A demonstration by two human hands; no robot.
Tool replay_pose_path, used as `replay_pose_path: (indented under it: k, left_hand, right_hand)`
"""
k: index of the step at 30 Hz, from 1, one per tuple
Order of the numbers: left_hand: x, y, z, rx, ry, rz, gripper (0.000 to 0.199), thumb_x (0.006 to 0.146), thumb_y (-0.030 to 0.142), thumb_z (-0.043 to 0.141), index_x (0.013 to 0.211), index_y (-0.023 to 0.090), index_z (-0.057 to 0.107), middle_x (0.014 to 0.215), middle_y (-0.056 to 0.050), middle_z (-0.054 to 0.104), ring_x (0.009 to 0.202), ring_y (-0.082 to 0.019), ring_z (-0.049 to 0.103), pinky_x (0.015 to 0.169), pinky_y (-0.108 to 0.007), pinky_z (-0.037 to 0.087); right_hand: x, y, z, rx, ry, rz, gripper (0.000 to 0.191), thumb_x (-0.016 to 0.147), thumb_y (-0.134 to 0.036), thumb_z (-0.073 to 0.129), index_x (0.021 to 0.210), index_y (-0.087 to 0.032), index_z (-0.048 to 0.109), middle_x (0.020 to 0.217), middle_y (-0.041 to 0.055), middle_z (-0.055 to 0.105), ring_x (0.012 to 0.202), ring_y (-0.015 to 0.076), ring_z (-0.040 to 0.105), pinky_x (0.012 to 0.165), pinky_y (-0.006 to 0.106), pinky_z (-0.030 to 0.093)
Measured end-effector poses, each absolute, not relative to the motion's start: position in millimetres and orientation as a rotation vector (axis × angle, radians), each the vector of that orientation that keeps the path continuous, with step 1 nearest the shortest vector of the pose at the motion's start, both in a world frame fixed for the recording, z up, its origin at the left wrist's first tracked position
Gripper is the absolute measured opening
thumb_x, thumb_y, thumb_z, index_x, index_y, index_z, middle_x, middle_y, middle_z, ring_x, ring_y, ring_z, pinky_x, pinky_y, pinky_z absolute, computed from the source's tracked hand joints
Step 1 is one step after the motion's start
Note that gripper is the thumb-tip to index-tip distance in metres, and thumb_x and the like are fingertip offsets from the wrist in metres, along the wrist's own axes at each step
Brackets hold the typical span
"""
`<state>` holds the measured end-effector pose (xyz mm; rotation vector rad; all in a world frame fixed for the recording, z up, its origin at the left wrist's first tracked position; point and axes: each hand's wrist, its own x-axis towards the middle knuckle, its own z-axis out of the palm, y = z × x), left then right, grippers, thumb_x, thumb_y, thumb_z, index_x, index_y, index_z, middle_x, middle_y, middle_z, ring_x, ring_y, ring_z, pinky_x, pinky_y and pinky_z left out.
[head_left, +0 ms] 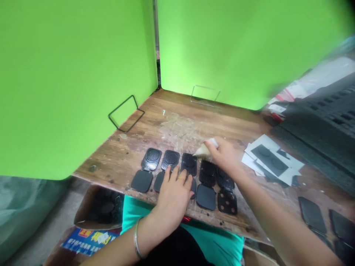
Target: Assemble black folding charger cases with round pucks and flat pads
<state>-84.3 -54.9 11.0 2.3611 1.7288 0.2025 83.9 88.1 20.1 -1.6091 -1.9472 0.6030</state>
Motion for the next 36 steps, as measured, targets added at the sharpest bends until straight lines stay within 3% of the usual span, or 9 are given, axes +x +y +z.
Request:
replay_pose_path:
  k: [4, 7, 13, 26, 36]
  left_hand:
    - [-97, -59, 15, 2.321, 1.765, 0.326, 0.040, 0.091, 0.027, 0.064, 0.130, 0.017, 0.059, 0.136, -0.011, 0.058, 0.135, -0.033, 0.044, 0.115, -0.054, 0.033]
    - [-113, -63, 16, 2.299, 1.873, 0.328, 0.039, 0.091, 0.025, 0.063, 0.129, 0.016, 0.060, 0.136, -0.012, 0.059, 0.135, -0.034, 0.044, 0.114, -0.054, 0.034]
    - [-130, -69, 8, 2.277, 1.988, 0.266, 0.035, 0.090, 0.029, 0.065, 0.122, 0.017, 0.066, 0.130, -0.010, 0.063, 0.129, -0.037, 0.048, 0.112, -0.058, 0.036]
    - [-129, -66, 10, 2.241, 1.973, 0.215, 0.035, 0.090, 0.034, 0.065, 0.121, 0.019, 0.067, 0.126, -0.009, 0.064, 0.121, -0.033, 0.053, 0.111, -0.056, 0.034]
    - [-128, -65, 12, 2.272, 1.956, 0.203, 0.033, 0.090, 0.034, 0.065, 0.119, 0.018, 0.068, 0.123, -0.010, 0.065, 0.119, -0.033, 0.052, 0.112, -0.055, 0.032]
  right_hand:
    - [85, 87, 18, -1.586, -1.605, 1.030, 0.045, 0.077, -0.062, 0.050, 0.063, -0.020, 0.053, 0.048, -0.0011, 0.047, 0.048, 0.0145, 0.043, 0.049, 0.026, 0.029]
    - [68, 83, 14, -1.521, -1.573, 1.144, 0.045, 0.075, -0.062, 0.052, 0.064, -0.018, 0.056, 0.047, -0.0019, 0.047, 0.047, 0.0136, 0.042, 0.048, 0.026, 0.031]
    - [33, 85, 5, -1.506, -1.772, 0.905, 0.042, 0.078, -0.057, 0.048, 0.063, -0.018, 0.057, 0.057, 0.0019, 0.054, 0.060, 0.0166, 0.048, 0.054, 0.027, 0.033]
    - [21, 81, 15, -1.431, -2.201, 0.467, 0.033, 0.086, -0.048, 0.047, 0.066, -0.022, 0.043, 0.067, 0.0039, 0.054, 0.063, 0.0176, 0.046, 0.060, 0.029, 0.028]
    - [-4, 61, 22, -1.294, -2.370, 0.489, 0.030, 0.091, -0.043, 0.049, 0.071, -0.020, 0.050, 0.074, 0.0062, 0.060, 0.067, 0.0194, 0.051, 0.062, 0.029, 0.033]
